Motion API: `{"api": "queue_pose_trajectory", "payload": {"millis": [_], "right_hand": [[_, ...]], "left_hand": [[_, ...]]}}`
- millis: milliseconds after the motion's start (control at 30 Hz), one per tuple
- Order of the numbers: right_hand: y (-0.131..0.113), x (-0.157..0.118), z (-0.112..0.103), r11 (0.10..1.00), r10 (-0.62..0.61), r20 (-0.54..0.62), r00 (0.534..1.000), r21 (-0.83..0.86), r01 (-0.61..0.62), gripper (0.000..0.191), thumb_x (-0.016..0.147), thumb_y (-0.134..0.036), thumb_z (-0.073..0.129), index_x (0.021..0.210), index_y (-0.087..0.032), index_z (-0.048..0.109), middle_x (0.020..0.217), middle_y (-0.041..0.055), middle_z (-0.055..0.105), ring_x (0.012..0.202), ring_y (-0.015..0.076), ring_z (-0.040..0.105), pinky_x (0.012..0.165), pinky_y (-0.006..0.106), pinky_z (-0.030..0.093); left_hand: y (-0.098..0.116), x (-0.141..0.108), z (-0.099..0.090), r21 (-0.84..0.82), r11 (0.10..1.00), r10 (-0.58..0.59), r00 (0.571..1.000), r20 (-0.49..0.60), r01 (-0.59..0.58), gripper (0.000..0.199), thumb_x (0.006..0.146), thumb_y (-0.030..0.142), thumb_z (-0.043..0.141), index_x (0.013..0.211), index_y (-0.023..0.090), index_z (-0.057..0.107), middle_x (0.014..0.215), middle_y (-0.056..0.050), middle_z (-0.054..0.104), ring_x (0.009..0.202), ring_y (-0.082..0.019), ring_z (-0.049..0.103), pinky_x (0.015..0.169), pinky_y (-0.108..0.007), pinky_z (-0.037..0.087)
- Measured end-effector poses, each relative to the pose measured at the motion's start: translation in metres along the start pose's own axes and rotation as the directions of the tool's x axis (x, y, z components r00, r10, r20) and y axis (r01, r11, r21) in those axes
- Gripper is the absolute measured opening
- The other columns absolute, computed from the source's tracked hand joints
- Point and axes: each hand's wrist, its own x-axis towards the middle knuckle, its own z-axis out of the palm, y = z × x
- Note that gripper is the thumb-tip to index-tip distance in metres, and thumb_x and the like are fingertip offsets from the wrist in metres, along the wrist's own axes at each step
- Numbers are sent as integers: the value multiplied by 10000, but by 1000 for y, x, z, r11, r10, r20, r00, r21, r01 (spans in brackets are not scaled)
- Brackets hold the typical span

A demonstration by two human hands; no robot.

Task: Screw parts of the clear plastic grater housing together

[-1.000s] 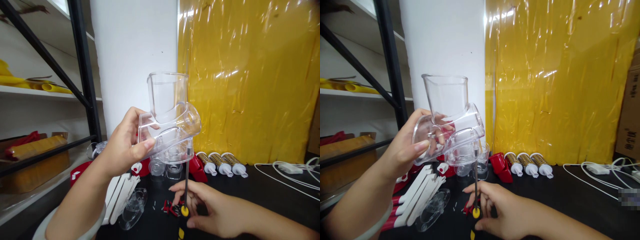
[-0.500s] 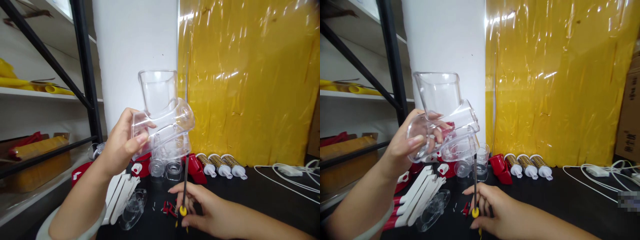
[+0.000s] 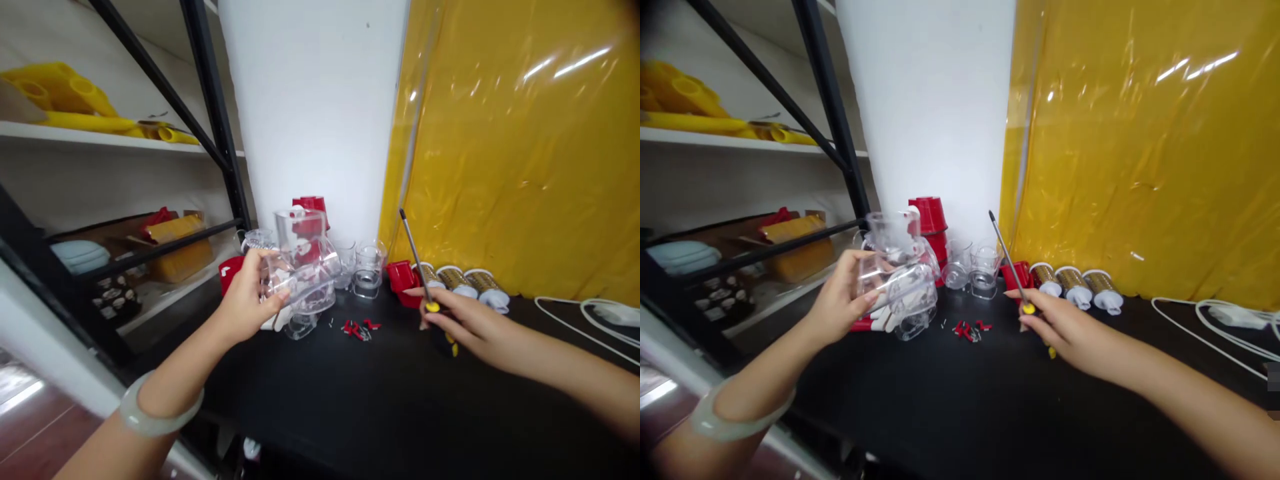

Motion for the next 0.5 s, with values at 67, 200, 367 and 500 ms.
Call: {"api": "queue_pose_trajectory", "payload": {"millis": [67, 200, 367, 500], "right_hand": [[14, -18, -3, 996, 31, -17, 999, -87, -32, 394, 1040, -443, 432, 1299, -204, 607, 989, 118, 731, 901, 270, 714, 882, 429, 580], [41, -55, 0, 981, 40, 9, 999, -192, -37, 316, 1034, -377, 439, 1200, -201, 641, 1132, 163, 719, 1039, 305, 708, 939, 458, 560], [68, -94, 2, 962, 139, 34, 990, -241, -127, 268, 1023, -331, 448, 1115, -206, 667, 1100, 151, 727, 1009, 294, 725, 905, 434, 579], [82, -109, 5, 933, 160, 7, 987, -329, -149, 279, 1020, -320, 449, 1120, -189, 673, 1070, 160, 716, 982, 297, 718, 905, 454, 572]], "left_hand": [[-11, -15, 8, 36, 999, -36, 999, -5, 36, 503, 832, 546, 676, 1142, 224, 446, 1060, -83, 638, 896, -231, 639, 752, -360, 523], [-22, -26, 22, -6, 993, -115, 993, 21, 116, 521, 843, 580, 648, 1147, 223, 423, 1075, -88, 624, 834, -218, 623, 711, -357, 512], [-29, -29, 34, -9, 995, -95, 994, 62, 96, 533, 831, 549, 681, 1158, 222, 416, 1116, -97, 612, 956, -254, 628, 816, -412, 526], [-30, -29, 43, -33, 992, -121, 990, 67, 123, 545, 808, 553, 703, 1127, 225, 407, 1106, -91, 605, 901, -234, 623, 752, -389, 532]]}}
